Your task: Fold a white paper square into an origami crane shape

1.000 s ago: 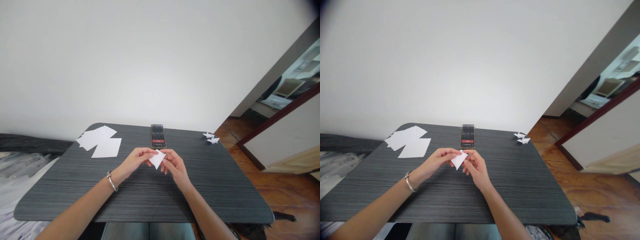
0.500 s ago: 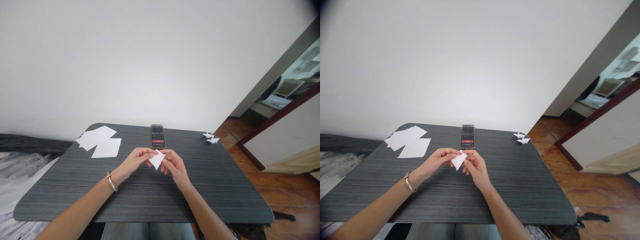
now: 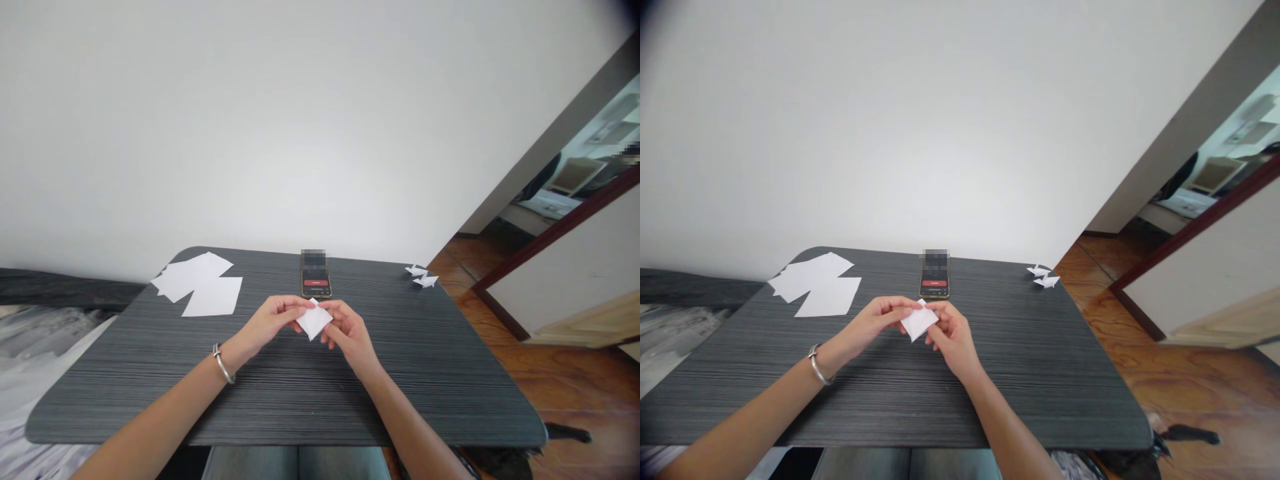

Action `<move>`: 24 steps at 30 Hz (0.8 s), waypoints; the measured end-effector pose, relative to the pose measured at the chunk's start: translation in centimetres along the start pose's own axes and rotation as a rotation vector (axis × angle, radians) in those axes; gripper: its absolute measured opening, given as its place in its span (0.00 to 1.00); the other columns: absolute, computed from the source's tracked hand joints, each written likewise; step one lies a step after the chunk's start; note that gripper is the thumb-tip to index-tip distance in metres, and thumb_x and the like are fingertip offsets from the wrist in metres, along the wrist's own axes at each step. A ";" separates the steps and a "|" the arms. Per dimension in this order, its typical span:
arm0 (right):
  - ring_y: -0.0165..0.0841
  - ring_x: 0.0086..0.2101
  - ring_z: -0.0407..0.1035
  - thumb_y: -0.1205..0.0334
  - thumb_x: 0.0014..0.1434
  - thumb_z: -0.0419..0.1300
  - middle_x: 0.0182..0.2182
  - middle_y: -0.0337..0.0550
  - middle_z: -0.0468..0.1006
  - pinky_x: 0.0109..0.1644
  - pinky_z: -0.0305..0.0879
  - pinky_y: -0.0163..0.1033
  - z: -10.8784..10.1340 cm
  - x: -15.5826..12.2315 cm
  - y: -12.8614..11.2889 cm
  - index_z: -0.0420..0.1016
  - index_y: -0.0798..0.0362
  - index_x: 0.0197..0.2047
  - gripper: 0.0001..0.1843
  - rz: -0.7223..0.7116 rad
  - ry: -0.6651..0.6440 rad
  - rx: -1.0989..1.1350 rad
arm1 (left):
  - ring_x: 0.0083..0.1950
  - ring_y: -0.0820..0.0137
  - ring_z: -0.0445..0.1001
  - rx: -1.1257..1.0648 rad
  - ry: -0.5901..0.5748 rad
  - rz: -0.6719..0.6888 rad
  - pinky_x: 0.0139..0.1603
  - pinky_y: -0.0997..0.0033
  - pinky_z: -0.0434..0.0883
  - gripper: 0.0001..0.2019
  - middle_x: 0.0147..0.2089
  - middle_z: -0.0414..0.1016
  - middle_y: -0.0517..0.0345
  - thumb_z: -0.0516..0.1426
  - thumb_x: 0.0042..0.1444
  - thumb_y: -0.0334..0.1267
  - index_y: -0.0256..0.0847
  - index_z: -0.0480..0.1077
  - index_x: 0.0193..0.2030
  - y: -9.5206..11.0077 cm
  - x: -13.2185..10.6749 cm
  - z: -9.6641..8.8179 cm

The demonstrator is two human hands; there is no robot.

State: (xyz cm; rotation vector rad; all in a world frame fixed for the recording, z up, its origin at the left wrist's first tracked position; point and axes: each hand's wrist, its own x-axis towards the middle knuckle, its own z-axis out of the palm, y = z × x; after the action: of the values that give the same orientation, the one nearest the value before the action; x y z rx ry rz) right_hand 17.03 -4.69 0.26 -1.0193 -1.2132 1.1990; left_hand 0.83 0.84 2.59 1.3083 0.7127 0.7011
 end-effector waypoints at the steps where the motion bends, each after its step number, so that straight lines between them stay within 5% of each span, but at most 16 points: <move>1: 0.24 0.19 0.63 0.65 0.49 0.56 0.26 0.37 0.72 0.18 0.56 0.27 0.0 0.0 0.0 0.67 0.52 0.40 0.12 0.003 0.007 0.000 | 0.31 0.73 0.68 0.007 -0.001 0.000 0.31 0.75 0.67 0.12 0.34 0.73 0.54 0.56 0.50 0.38 0.34 0.73 0.40 0.0 0.0 0.0; 24: 0.26 0.22 0.66 0.65 0.43 0.63 0.19 0.37 0.74 0.23 0.59 0.28 -1.0 0.5 0.6 0.76 0.56 0.27 0.05 0.193 0.090 0.032 | 0.28 0.72 0.71 0.019 -0.003 -0.025 0.32 0.72 0.68 0.19 0.29 0.75 0.50 0.51 0.54 0.46 0.30 0.72 0.40 0.2 -0.3 0.4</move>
State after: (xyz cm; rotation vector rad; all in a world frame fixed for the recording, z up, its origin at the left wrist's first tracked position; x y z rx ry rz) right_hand 17.91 -4.08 -0.42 -1.1748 -1.0408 1.3025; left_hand 0.99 0.38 2.84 1.3159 0.7333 0.6735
